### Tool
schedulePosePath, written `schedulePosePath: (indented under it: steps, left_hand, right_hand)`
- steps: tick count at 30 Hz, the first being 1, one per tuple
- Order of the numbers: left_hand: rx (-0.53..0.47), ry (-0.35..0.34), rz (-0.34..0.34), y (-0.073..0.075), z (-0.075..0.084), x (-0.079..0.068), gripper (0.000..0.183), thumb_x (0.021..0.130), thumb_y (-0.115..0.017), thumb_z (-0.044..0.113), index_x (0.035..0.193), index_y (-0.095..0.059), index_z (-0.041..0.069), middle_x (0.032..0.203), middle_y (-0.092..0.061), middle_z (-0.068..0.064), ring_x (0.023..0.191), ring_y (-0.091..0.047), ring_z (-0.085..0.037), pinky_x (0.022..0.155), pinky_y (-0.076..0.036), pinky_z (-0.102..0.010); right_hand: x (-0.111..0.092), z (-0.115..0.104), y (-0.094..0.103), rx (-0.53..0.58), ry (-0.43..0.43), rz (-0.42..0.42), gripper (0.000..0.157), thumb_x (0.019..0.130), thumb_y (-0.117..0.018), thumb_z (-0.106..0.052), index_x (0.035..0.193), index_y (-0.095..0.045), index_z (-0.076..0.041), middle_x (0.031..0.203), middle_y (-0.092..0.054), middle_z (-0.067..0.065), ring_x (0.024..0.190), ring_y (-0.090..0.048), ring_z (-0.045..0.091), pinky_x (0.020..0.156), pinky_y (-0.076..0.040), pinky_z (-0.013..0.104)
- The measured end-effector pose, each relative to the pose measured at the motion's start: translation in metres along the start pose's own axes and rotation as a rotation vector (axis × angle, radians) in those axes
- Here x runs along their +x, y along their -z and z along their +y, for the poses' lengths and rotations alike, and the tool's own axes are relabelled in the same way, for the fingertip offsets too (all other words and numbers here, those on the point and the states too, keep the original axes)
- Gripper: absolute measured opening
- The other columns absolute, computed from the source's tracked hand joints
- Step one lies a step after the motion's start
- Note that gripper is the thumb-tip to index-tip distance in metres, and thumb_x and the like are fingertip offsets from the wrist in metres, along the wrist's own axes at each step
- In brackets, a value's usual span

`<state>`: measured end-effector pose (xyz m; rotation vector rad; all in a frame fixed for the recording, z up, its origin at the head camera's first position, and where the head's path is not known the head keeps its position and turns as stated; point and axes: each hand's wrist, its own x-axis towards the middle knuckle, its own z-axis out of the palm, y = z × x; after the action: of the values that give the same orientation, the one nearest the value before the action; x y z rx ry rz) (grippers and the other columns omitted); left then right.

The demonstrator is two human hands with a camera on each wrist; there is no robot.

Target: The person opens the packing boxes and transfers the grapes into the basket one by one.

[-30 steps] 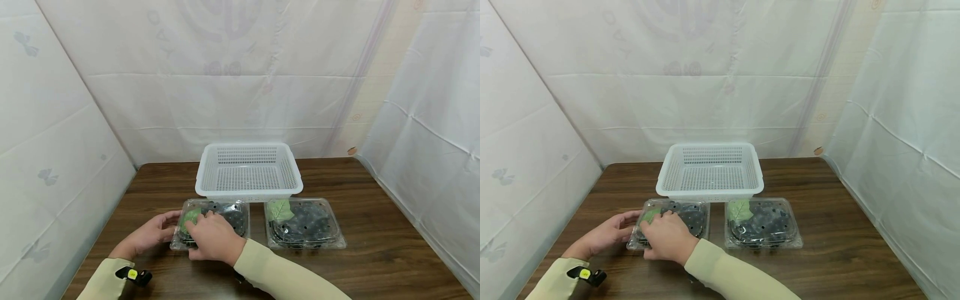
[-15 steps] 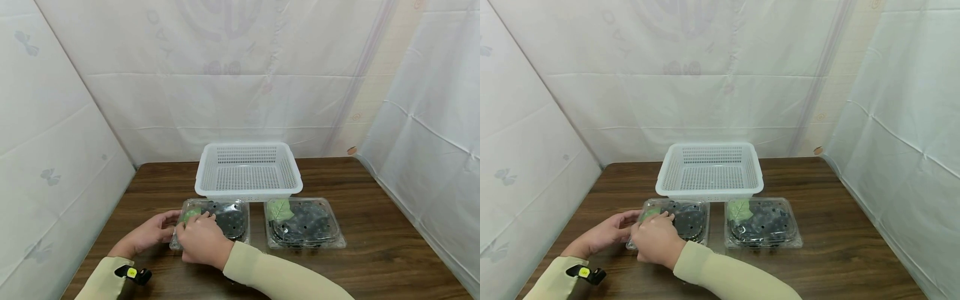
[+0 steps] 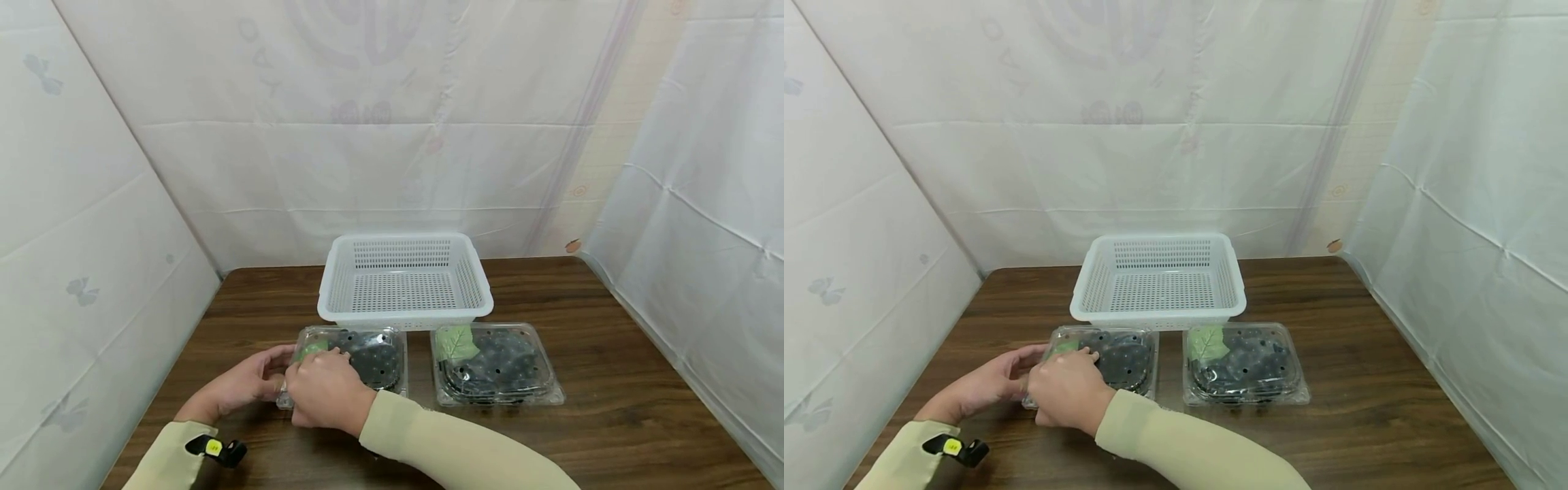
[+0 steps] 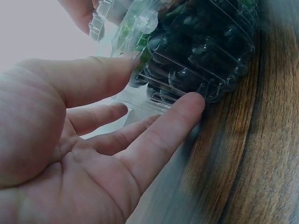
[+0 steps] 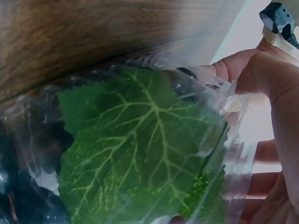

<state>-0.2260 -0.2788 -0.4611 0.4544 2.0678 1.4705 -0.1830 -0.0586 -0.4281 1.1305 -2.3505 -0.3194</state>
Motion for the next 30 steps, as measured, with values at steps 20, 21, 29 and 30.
schedulePosePath:
  steps: [20,21,29,30]
  left_hand:
    - [0.014,-0.044,0.029,-0.0009,-0.0074,-0.0021,0.076,0.098,-0.064,0.008,0.159,-0.022,-0.006,0.152,-0.037,-0.037,0.118,-0.061,-0.022,0.087,-0.062,-0.035]
    - [0.014,-0.046,0.028,-0.0010,-0.0076,-0.0022,0.075,0.098,-0.064,0.008,0.159,-0.022,-0.006,0.152,-0.037,-0.037,0.118,-0.061,-0.021,0.087,-0.062,-0.035]
    - [0.016,-0.061,0.036,-0.0023,-0.0083,-0.0031,0.074,0.099,-0.063,0.009,0.159,-0.022,-0.006,0.154,-0.035,-0.037,0.119,-0.061,-0.013,0.087,-0.062,-0.034]
    - [0.016,-0.062,0.039,-0.0024,-0.0086,-0.0031,0.074,0.098,-0.063,0.008,0.159,-0.023,-0.006,0.155,-0.034,-0.037,0.118,-0.060,-0.012,0.087,-0.062,-0.034]
  right_hand:
    - [0.0032,0.0012,0.0018,0.095,0.033,-0.109,0.030,0.085,-0.067,-0.057,0.094,-0.075,-0.029,0.090,-0.077,-0.006,0.078,-0.075,0.019,0.062,-0.064,0.046]
    - [0.0031,0.0011,0.0018,0.098,0.031,-0.110,0.031,0.085,-0.067,-0.057,0.094,-0.075,-0.029,0.090,-0.077,-0.006,0.079,-0.076,0.019,0.063,-0.065,0.046]
    - [0.0041,0.0018,0.0032,0.112,0.023,-0.141,0.033,0.085,-0.068,-0.057,0.097,-0.075,-0.027,0.095,-0.078,-0.007,0.083,-0.076,0.019,0.065,-0.065,0.049]
    - [0.0044,0.0021,0.0035,0.113,0.019,-0.150,0.034,0.085,-0.068,-0.058,0.098,-0.075,-0.028,0.095,-0.078,-0.008,0.083,-0.075,0.018,0.065,-0.065,0.049]
